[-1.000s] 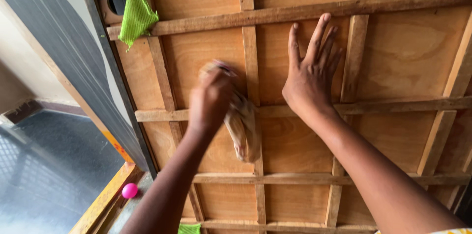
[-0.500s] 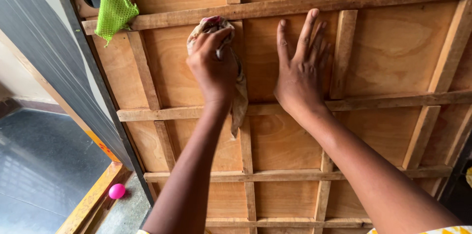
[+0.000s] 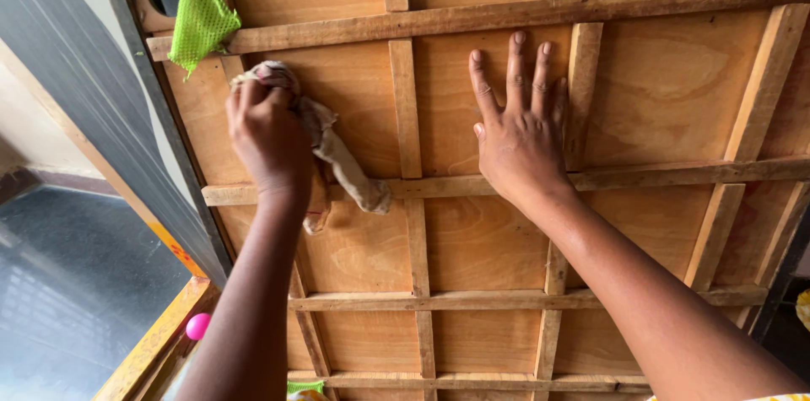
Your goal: The person wipes the underside of a large wooden board with a cloth. They systematically clean the surface, moving the cloth across the wooden panels and frame.
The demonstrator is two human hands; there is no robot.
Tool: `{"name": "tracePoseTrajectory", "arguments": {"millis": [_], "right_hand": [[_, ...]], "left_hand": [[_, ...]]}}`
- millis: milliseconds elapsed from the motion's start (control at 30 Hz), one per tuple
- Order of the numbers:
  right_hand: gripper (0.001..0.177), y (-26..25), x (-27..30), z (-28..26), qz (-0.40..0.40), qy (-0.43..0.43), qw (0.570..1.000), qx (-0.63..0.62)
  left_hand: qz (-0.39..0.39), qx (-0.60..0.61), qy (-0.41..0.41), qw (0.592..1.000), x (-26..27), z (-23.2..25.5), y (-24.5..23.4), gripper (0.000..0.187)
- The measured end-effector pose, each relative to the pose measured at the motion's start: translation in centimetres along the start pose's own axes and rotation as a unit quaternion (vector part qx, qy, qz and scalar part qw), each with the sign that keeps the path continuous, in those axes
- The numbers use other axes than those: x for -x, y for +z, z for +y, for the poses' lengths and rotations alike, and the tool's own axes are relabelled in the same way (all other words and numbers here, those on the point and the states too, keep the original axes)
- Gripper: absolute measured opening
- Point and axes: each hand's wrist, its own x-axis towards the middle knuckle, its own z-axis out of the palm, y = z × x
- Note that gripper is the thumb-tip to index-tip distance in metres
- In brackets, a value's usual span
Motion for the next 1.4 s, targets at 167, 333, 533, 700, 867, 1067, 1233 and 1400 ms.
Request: {"name": "tracePoseTrajectory", "arguments": {"millis": [167, 333, 533, 700, 867, 1067, 1233, 1400], "right_hand": [[0.092, 0.1, -0.1, -0.6, 0.019, 0.009, 1.000, -0.018], [0.104, 0.0, 0.0, -2.0, -0.016, 0.039, 0.999, 0.014], [0.109, -0.5, -0.1, -2.8, -0.014, 0.040, 0.998, -0.038], [0.110, -0.5, 0.1, -2.2, -0.025, 0.023, 0.999, -0.025], [0.116, -0.3, 0.0, -1.7, -0.037, 0.009, 0.997, 0.073], [0.107, -2.4, 0.2, -2.5, -0.065, 0.025, 0.996, -0.060], [0.092, -4.4, 0.7, -3.2, -0.104, 0.035, 0.991, -0.074], [0.084, -6.2, 1.2, -3.0, -0.165, 0.033, 0.984, -0.062]], "left_hand": [[-0.096, 0.144, -0.048, 0.984, 1.7, 2.9, -0.3, 0.012], [-0.323, 0.173, -0.078, 0.927, 5.3, 8.8, -0.5, 0.022], [-0.099, 0.224, 0.020, 0.969, 1.4, 6.2, 0.4, 0.014], [0.034, 0.187, 0.076, 0.979, 0.0, 5.6, -0.4, 0.017], [-0.024, 0.178, 0.121, 0.976, 1.6, 8.1, 0.7, 0.008], [-0.438, 0.157, 0.051, 0.884, 3.8, 6.6, -2.5, 0.015], [-0.429, 0.117, 0.072, 0.893, 4.7, 4.6, -3.5, 0.008], [-0.338, -0.046, 0.012, 0.940, 3.3, -2.4, -5.9, 0.021]]}}
